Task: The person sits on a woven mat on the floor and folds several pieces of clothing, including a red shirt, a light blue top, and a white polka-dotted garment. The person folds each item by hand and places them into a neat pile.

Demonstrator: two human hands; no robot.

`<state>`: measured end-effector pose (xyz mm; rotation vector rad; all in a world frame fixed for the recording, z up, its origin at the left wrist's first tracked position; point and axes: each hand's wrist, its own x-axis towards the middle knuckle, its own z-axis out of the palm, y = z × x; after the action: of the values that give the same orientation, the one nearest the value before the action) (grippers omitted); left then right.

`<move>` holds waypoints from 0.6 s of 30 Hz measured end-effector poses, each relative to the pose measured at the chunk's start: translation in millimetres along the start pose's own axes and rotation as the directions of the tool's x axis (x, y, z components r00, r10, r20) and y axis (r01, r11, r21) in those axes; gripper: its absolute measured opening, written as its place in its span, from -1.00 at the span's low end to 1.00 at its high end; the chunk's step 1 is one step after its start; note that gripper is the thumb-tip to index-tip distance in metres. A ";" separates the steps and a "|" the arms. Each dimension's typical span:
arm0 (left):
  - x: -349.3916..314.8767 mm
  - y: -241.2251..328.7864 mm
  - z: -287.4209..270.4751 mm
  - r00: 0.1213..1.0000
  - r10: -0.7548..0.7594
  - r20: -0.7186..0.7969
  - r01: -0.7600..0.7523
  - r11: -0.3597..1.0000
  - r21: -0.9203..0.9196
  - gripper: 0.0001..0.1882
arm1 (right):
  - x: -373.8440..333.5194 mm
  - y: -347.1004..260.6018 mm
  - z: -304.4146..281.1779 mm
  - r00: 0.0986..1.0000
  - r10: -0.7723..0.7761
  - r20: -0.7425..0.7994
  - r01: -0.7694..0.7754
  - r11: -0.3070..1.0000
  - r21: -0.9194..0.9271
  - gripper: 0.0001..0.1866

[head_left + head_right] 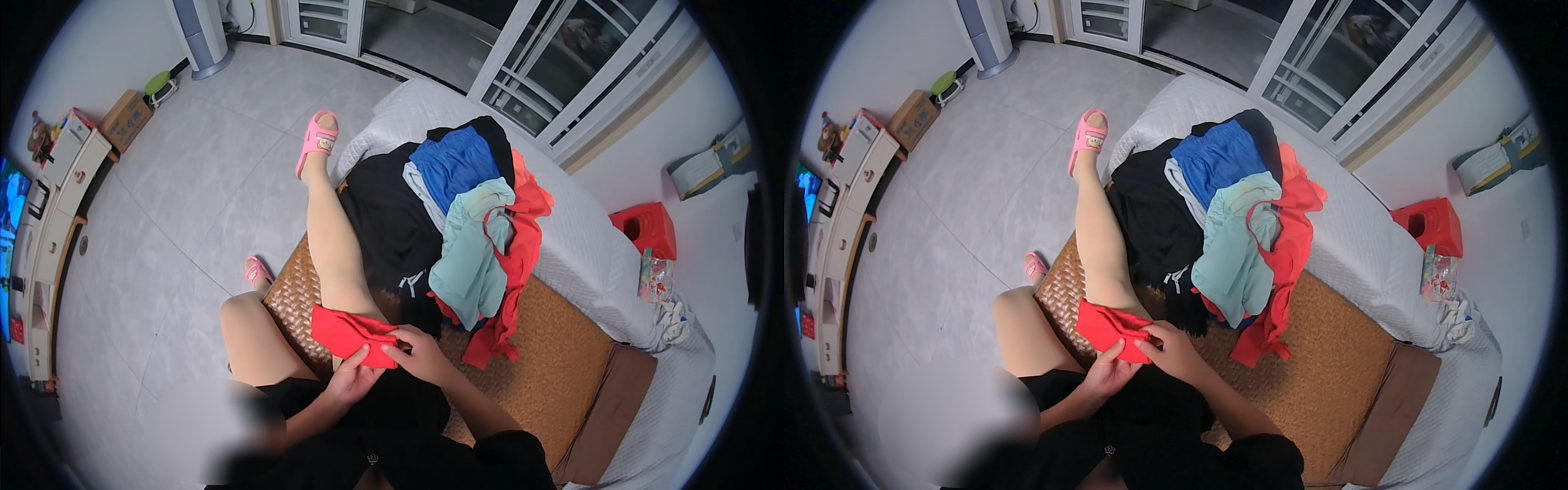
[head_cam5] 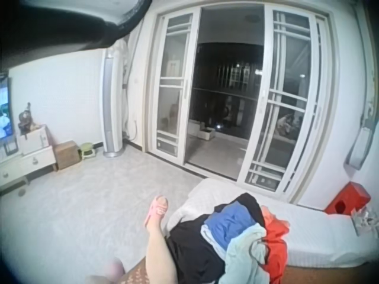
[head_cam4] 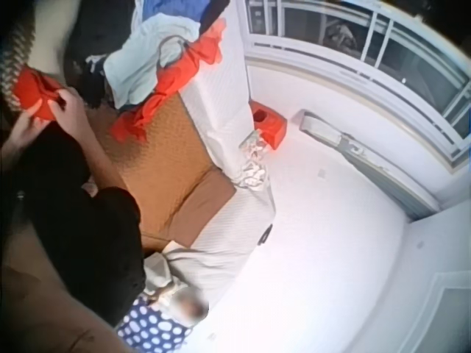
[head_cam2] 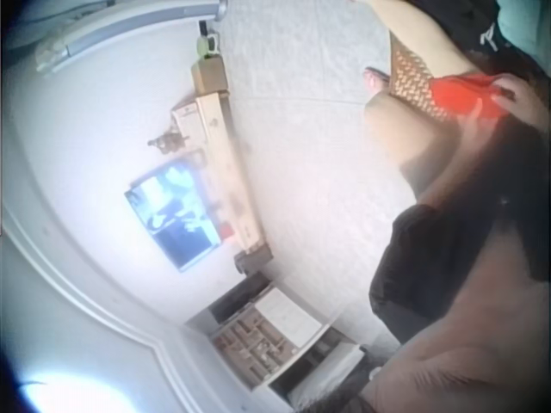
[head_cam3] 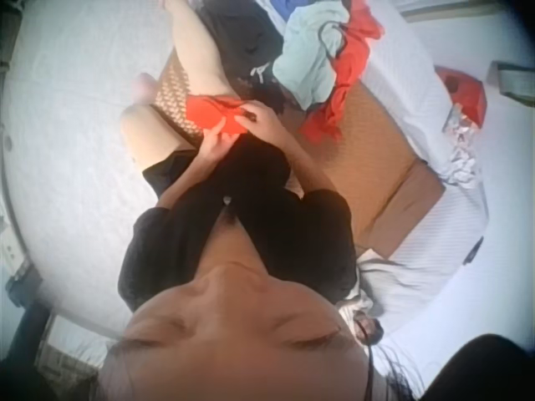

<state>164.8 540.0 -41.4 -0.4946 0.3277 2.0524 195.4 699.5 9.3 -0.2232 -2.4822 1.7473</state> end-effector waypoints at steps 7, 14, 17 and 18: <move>-36.2 31.1 20.0 0.917 0.064 0.394 -0.367 -0.254 0.895 -0.79 | 1.1 34.2 -5.8 0.981 0.190 0.024 -0.189 0.981 -0.046 -0.82; 2.6 83.4 54.7 0.873 0.084 0.480 -0.314 -0.657 0.686 -0.66 | 0.6 31.6 -5.0 0.991 0.134 0.029 -0.135 0.990 0.037 -0.81; 11.8 100.3 31.8 0.869 -0.029 0.494 -0.331 -0.776 0.537 -0.59 | -1.4 35.1 -7.6 0.980 0.194 0.036 -0.195 0.981 0.022 -0.82; 13.8 107.0 29.4 0.878 -0.041 0.477 -0.333 -0.768 0.547 -0.58 | -1.6 38.2 -7.3 0.974 0.221 0.043 -0.221 0.975 0.010 -0.82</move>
<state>59.6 509.3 -18.7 1.3956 2.3021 0.7963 200.7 718.7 -24.2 -0.4840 -2.5590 1.8678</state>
